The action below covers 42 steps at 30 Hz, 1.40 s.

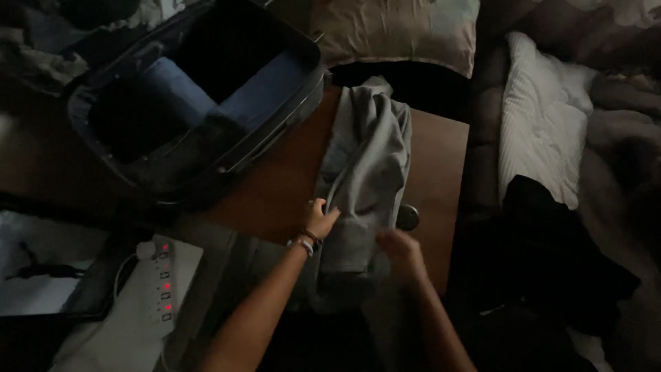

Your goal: The person folds a pair of grey sweatpants on a wooden surface by bringing the legs together and rolling them into a compact bundle. They place the folded bundle into an open suitcase and then pick up a black garment.

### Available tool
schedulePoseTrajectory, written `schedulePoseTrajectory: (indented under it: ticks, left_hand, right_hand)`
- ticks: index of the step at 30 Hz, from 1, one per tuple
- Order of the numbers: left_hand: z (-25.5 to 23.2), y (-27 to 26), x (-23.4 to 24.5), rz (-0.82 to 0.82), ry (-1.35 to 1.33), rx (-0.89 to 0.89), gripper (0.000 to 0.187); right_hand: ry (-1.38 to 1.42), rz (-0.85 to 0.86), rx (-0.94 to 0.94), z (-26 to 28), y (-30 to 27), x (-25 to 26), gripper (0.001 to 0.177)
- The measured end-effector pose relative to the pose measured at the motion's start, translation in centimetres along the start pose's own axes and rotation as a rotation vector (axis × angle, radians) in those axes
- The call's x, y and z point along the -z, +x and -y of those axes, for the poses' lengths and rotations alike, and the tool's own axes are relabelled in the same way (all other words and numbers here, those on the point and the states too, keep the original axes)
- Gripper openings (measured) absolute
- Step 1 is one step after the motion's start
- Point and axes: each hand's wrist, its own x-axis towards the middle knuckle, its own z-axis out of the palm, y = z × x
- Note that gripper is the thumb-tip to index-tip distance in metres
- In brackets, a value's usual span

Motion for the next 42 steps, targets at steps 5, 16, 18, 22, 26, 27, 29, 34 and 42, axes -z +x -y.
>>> schedulePoseTrajectory:
  ticks: [5, 16, 18, 22, 26, 27, 29, 34, 42]
  left_hand:
    - [0.1, 6.9, -2.1, 0.051, -0.216, 0.168, 0.051]
    - [-3.7, 6.5, -2.4, -0.031, 0.543, -0.022, 0.052]
    - [-2.5, 8.5, -3.9, -0.015, 0.546, -0.050, 0.039]
    - [1.4, 11.5, -3.7, -0.251, -0.015, 0.092, 0.020]
    - [4.4, 11.5, -1.2, -0.085, -0.475, 0.420, 0.018]
    - [4.1, 11.2, -1.4, -0.013, -0.395, 0.285, 0.022]
    - [3.0, 12.0, -1.1, 0.059, -0.312, 0.144, 0.026]
    - [-4.6, 15.6, -2.1, 0.071, -0.301, -0.268, 0.074]
    - [-16.2, 26.0, -10.9, -0.085, 0.357, -0.343, 0.053]
  right_hand:
    - [-0.932, -0.386, 0.387, 6.2, 10.0, 1.3, 0.046]
    - [-1.798, 0.236, 0.715, 11.9, 15.0, 0.6, 0.029]
    - [-1.740, 0.458, 0.713, 12.3, 15.8, 1.6, 0.013]
    - [-1.657, 0.190, 0.578, 12.7, 15.0, 9.0, 0.014]
    - [-1.551, -0.044, 0.696, 9.3, 11.3, 14.9, 0.027]
    - [-1.508, -0.135, 0.504, 8.8, 11.0, 14.8, 0.027]
    - [-1.454, -0.226, 0.315, 9.6, 12.1, 13.3, 0.031]
    - [-1.596, -0.444, -0.183, 15.0, 16.7, 5.8, 0.057]
    - [-1.073, -0.508, -0.162, 13.6, 26.2, 5.7, 0.050]
